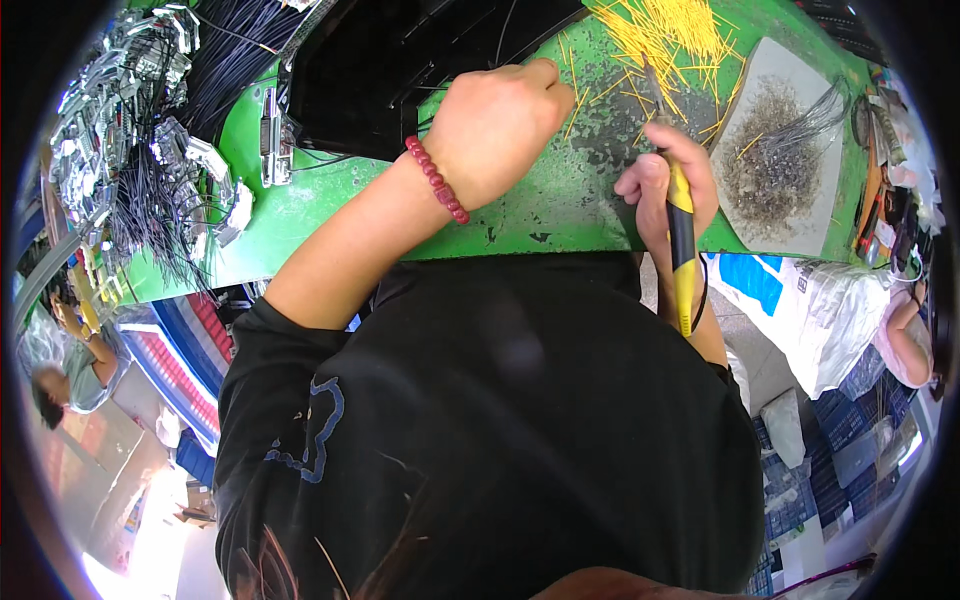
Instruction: The person solders wires and circuit boards into plastic shells using a soldering iron, places assembled shells into a crate, and ties a bag.
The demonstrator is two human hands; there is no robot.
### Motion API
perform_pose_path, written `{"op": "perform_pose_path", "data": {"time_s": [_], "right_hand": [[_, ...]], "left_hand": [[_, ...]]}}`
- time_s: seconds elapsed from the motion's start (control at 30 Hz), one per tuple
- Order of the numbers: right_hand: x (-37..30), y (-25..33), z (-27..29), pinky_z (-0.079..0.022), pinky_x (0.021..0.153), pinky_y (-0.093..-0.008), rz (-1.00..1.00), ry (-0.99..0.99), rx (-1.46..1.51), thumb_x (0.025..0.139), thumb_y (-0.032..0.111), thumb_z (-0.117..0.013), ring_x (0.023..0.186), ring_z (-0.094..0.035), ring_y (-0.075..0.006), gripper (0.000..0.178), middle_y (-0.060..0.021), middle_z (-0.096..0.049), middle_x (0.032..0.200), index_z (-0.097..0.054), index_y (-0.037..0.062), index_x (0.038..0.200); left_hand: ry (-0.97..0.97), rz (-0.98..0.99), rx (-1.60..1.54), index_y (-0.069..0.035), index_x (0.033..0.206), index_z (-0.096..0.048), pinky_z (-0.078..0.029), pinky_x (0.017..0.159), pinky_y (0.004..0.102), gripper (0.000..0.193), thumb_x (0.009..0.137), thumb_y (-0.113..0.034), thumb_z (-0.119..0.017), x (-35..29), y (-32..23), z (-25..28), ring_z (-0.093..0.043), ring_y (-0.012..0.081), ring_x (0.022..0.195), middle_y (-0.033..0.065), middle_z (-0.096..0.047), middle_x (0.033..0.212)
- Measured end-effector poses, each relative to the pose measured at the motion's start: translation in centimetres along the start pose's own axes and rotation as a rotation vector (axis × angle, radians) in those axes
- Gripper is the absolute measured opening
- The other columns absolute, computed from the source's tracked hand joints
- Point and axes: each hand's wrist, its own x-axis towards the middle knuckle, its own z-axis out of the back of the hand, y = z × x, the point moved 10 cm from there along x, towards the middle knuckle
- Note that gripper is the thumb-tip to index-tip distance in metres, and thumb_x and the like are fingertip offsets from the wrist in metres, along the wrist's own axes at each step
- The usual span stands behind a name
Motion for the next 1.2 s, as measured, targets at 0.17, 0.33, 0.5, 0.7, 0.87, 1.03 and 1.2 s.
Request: {"op": "perform_pose_path", "data": {"time_s": [0.17, 0.33, 0.5, 0.7, 0.87, 1.03, 1.2], "right_hand": [[1.8, 4.6, -2.7, -0.052, 0.064, -0.0256, 0.512, 0.215, -0.389, 0.082, -0.005, -0.068, 0.075, -0.068, -0.0184, 0.036, -0.0144, -0.070, 0.087, -0.054, 0.0018, 0.114], [2.9, 8.1, -6.9, -0.049, 0.070, -0.0372, 0.897, 0.260, -0.473, 0.069, 0.001, -0.074, 0.074, -0.064, -0.0253, 0.045, -0.0030, -0.067, 0.087, -0.059, 0.0140, 0.109], [3.9, 7.9, -6.2, -0.050, 0.064, -0.0308, 0.569, 0.175, -0.275, 0.069, -0.005, -0.074, 0.067, -0.064, -0.0240, 0.047, -0.0052, -0.063, 0.073, -0.055, 0.0112, 0.108], [4.2, 8.8, -7.6, -0.051, 0.069, -0.0277, 0.297, 0.121, 0.132, 0.079, -0.002, -0.073, 0.073, -0.062, -0.0151, 0.043, -0.0100, -0.062, 0.085, -0.047, 0.0031, 0.113], [5.9, 9.2, -7.9, -0.052, 0.070, -0.0306, 0.138, 0.156, 0.271, 0.085, 0.005, -0.070, 0.070, -0.062, -0.0176, 0.055, -0.0160, -0.065, 0.079, -0.033, 0.0054, 0.126], [7.2, 12.6, -5.4, -0.052, 0.069, -0.0301, 0.274, 0.055, 0.256, 0.086, 0.003, -0.067, 0.069, -0.063, -0.0186, 0.051, -0.0155, -0.065, 0.078, -0.035, 0.0056, 0.126], [7.3, 11.0, 0.5, -0.053, 0.071, -0.0323, 0.286, -0.086, 0.157, 0.085, -0.002, -0.066, 0.072, -0.065, -0.0208, 0.049, -0.0181, -0.066, 0.080, -0.037, 0.0042, 0.124]], "left_hand": [[0.023, 0.048, -0.062, -0.004, 0.080, -0.061, -0.052, 0.062, 0.0364, 0.005, 0.077, -0.006, -0.064, 0.2, 0.2, 1.7, -0.063, 0.0283, 0.073, 0.0082, -0.060, 0.082], [-0.055, 0.148, -0.409, -0.002, 0.081, -0.062, -0.051, 0.066, 0.0392, 0.006, 0.076, -0.005, -0.062, -0.2, 1.5, 5.1, -0.062, 0.0324, 0.077, 0.0119, -0.062, 0.081], [-0.362, 0.067, -0.203, -0.006, 0.099, -0.064, -0.051, 0.077, 0.0356, 0.034, 0.067, -0.007, -0.076, -3.1, -0.7, 11.4, -0.060, 0.0297, 0.093, 0.0110, -0.059, 0.108], [-0.490, 0.071, -0.058, -0.008, 0.104, -0.063, -0.051, 0.064, 0.0310, 0.038, 0.067, -0.003, -0.071, -4.3, -0.6, 10.4, -0.062, 0.0204, 0.075, 0.0053, -0.058, 0.089], [-0.557, 0.055, -0.084, -0.007, 0.097, -0.063, -0.053, 0.060, 0.0326, 0.029, 0.069, 0.002, -0.066, -3.5, -0.8, 12.7, -0.063, 0.0216, 0.069, 0.0055, -0.059, 0.089], [-0.513, 0.056, -0.444, 0.001, 0.109, -0.062, -0.053, 0.076, 0.0357, 0.033, 0.077, 0.008, -0.059, -3.3, -1.4, 14.4, -0.063, 0.0320, 0.090, 0.0146, -0.062, 0.102], [-0.149, 0.208, -0.527, -0.001, 0.112, -0.066, -0.049, 0.067, 0.0328, 0.033, 0.080, 0.004, -0.063, -4.0, -0.2, 13.6, -0.063, 0.0248, 0.075, 0.0137, -0.065, 0.083]]}}
